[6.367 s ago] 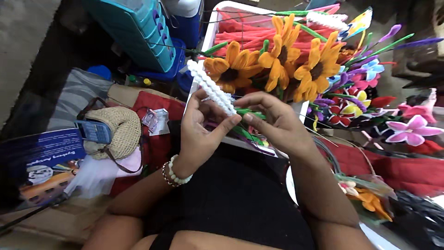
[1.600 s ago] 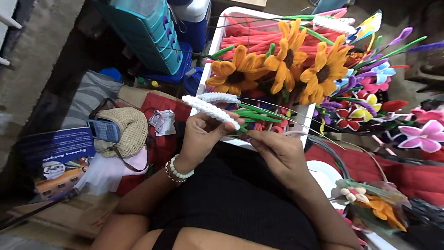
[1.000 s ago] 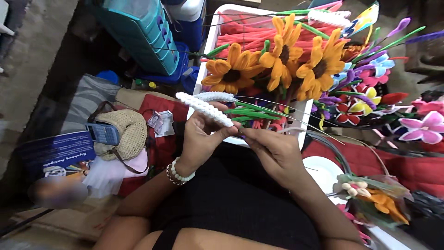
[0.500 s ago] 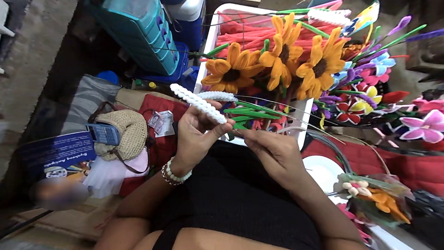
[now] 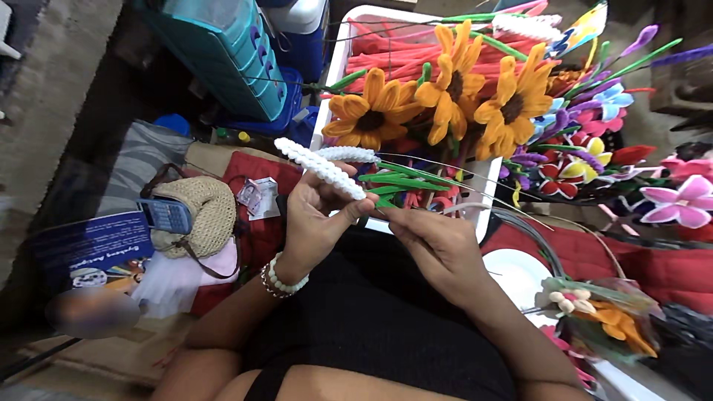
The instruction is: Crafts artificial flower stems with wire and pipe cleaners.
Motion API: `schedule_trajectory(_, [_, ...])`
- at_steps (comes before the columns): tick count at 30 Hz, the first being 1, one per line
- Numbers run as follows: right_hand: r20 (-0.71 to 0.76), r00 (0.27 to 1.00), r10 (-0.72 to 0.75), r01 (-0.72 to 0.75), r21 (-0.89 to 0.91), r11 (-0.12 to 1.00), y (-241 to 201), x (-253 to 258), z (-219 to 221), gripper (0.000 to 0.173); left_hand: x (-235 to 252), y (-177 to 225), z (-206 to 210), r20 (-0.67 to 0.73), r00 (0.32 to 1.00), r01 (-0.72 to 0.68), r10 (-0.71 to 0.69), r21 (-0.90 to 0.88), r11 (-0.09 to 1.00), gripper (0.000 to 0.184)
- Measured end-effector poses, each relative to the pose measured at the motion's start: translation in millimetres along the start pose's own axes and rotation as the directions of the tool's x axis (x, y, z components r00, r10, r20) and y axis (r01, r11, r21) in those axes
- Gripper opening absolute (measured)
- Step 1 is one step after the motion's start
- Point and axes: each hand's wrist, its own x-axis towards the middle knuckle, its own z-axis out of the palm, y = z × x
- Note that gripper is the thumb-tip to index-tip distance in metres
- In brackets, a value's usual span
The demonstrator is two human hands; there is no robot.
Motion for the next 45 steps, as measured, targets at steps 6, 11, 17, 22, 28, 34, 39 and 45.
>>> schedule_trajectory(6, [0.087,0.995,0.058,-0.08,0.278,0.957,7.2,0.1,-1.4,0.031,1.1,2.1,1.5,0.014,1.0,-0.015,0.015,0.038,0.999,0.04])
schedule_trajectory(11, [0.111,0.99,0.09,-0.13,0.441,0.888,13.0,0.2,-0.8,0.031,2.2,1.1,5.7,0.01,1.0,0.015,-0.015,0.002,1.0,0.042])
schedule_trajectory(17, [-0.025,1.0,0.017,-0.014,0.109,0.994,8.5,-0.9,-0.3,0.028,-1.5,-4.1,6.6,-0.049,0.998,0.033,-0.032,0.025,0.999,0.037])
schedule_trajectory(22, [-0.063,0.998,-0.016,0.014,-0.034,0.999,7.4,-1.0,3.9,0.027,-5.6,-3.1,2.1,0.006,0.999,0.041,-0.041,0.026,0.999,0.02])
schedule_trajectory(28, [-0.057,0.997,-0.053,0.045,-0.12,0.992,7.3,-4.0,10.5,0.025,-10.2,-1.5,-5.5,-0.007,0.987,0.158,-0.158,-0.006,0.987,0.015])
schedule_trajectory(34, [0.033,0.999,0.034,-0.037,0.079,0.996,13.5,3.9,-3.8,0.036,-11.5,0.1,-10.4,0.026,0.989,0.148,-0.149,0.033,0.988,0.014])
schedule_trajectory(39, [0.167,0.984,0.066,-0.108,0.259,0.96,18.4,21.3,-13.5,0.034,-12.0,0.3,-10.7,0.113,0.98,0.154,-0.162,0.076,0.985,0.012])
schedule_trajectory(45, [0.334,0.942,-0.021,-0.155,0.49,0.858,33.4,42.0,-14.7,0.02,-10.4,3.0,-7.8,0.143,0.982,0.113,-0.125,0.089,0.99,0.014])
